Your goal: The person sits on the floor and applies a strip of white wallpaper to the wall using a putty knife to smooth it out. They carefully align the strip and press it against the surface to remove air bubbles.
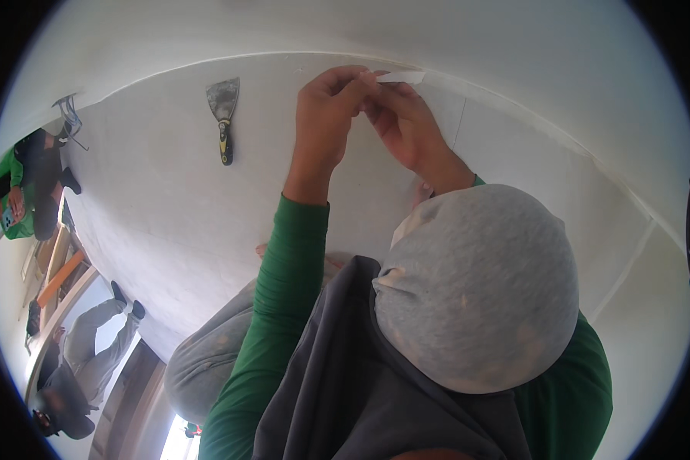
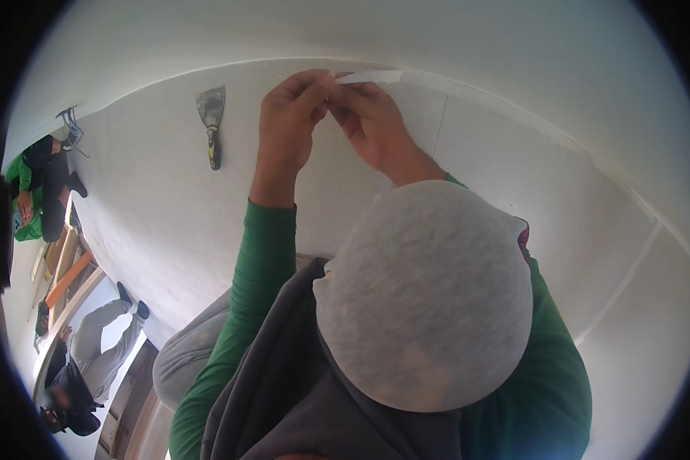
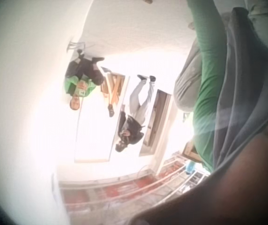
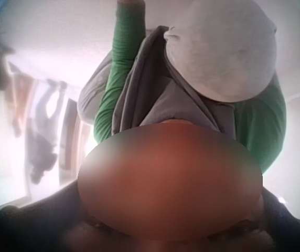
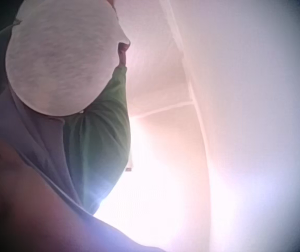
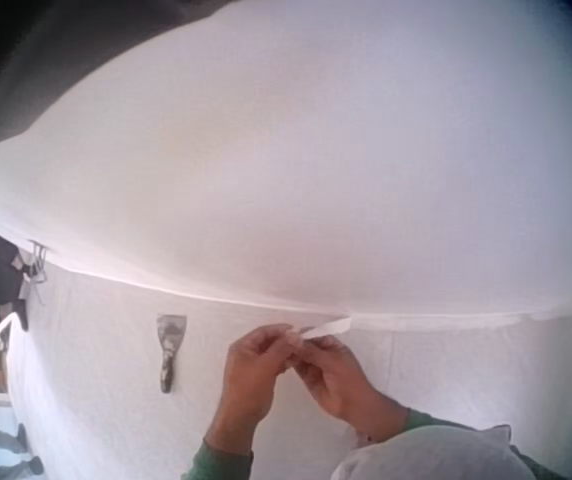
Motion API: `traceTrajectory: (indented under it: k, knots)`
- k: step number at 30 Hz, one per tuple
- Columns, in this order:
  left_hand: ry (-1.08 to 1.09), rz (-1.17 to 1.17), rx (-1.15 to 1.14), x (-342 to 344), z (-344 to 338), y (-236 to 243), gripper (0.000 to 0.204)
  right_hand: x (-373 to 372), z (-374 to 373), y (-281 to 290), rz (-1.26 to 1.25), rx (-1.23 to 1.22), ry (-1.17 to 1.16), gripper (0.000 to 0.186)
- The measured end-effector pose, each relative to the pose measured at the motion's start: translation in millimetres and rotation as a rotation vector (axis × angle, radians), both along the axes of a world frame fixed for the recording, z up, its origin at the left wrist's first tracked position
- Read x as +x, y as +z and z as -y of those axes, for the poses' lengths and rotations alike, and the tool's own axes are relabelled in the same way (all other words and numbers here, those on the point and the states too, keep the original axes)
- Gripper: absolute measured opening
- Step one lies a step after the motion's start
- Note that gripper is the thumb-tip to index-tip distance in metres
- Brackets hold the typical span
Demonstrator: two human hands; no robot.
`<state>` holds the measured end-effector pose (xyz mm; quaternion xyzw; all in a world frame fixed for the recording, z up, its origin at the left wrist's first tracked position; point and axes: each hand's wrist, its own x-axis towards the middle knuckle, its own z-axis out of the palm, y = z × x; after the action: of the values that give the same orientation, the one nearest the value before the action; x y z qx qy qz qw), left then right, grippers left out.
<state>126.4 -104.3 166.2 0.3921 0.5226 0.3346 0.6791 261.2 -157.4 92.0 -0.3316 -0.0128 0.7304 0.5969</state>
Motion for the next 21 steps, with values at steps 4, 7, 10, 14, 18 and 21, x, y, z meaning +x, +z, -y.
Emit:
traceTrajectory:
  k: [4,7,10,14,18,21]
  knots:
    - [-0.006,0.063,-0.121,-6,-3,-5,0.028,3,4,11,-0.229,0.007,-0.070,0.017]
    - [-0.005,0.088,-0.170,-9,-4,-4,0.028,3,9,4,-0.226,-0.031,-0.058,0.017]
    - [-0.012,0.166,-0.223,-4,-1,-11,0.028,10,8,-5,-0.200,-0.027,-0.025,0.018]
    - [-0.066,0.134,-0.108,-3,-2,-20,0.029,14,6,-4,-0.181,-0.014,-0.020,0.020]
    - [-0.023,-0.158,0.084,6,2,-21,0.033,11,4,14,-0.127,-0.101,-0.082,0.023]
    - [-0.048,-0.243,0.118,13,5,-10,0.035,9,10,2,-0.130,-0.062,-0.095,0.021]
